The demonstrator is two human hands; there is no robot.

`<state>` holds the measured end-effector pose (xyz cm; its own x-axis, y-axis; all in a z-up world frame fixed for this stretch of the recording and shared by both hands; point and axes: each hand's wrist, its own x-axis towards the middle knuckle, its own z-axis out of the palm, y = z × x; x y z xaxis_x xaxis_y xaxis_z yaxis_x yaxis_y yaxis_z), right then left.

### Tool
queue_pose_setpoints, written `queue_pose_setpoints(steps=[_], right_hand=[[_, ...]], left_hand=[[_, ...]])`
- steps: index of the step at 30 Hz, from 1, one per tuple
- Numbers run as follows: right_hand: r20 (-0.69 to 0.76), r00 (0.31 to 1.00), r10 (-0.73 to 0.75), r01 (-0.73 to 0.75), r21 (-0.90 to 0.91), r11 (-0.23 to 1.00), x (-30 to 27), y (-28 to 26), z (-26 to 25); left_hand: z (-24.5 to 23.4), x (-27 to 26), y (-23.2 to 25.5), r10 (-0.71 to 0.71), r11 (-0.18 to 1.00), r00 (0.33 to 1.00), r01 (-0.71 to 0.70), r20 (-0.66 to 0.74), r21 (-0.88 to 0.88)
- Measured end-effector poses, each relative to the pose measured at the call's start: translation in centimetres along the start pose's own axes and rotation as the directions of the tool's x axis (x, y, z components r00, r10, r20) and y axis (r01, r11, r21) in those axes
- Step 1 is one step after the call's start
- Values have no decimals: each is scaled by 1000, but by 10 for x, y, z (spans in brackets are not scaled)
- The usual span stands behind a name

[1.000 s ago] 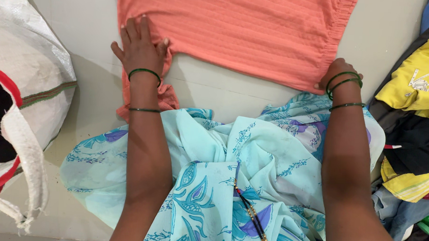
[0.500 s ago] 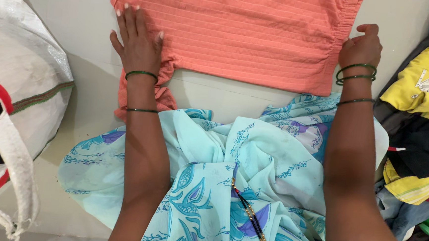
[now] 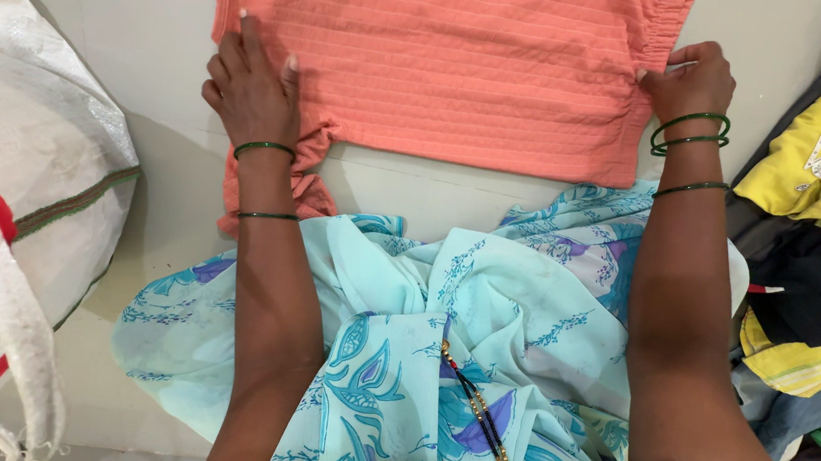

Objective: The person folds a shirt by laying it flat on the floor, smoothing the fabric, and folding the sleeves and bottom section inward.

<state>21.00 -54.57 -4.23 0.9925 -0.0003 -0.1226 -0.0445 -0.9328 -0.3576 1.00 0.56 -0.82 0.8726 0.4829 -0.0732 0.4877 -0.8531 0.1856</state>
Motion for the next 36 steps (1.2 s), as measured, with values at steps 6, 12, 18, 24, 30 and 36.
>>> queue_pose_setpoints(steps=[6, 12, 18, 24, 30, 36], right_hand=[[15, 1000, 5, -6, 97, 995, 0, -6, -2], [9, 1000, -12, 11, 128, 992, 2, -2, 3], [-144, 976, -165, 149, -113, 982, 15, 39, 13], [-85, 995, -44, 42, -32, 999, 15, 30, 8], [68, 996, 57, -56, -24, 998, 8, 13, -9], [-1, 999, 36, -36, -113, 993, 3, 4, -11]], left_hand=[[-6, 2, -1, -80, 996, 995, 78, 52, 37], [-4, 1, -1, 44, 998, 996, -48, 79, 49], [-11, 0, 6, -79, 995, 971, 64, 226, 76], [-7, 1, 2, -53, 997, 978, 42, 203, 58], [-14, 1, 6, -38, 999, 977, 30, 212, 40], [-14, 1, 4, -16, 999, 993, 19, 114, -26]])
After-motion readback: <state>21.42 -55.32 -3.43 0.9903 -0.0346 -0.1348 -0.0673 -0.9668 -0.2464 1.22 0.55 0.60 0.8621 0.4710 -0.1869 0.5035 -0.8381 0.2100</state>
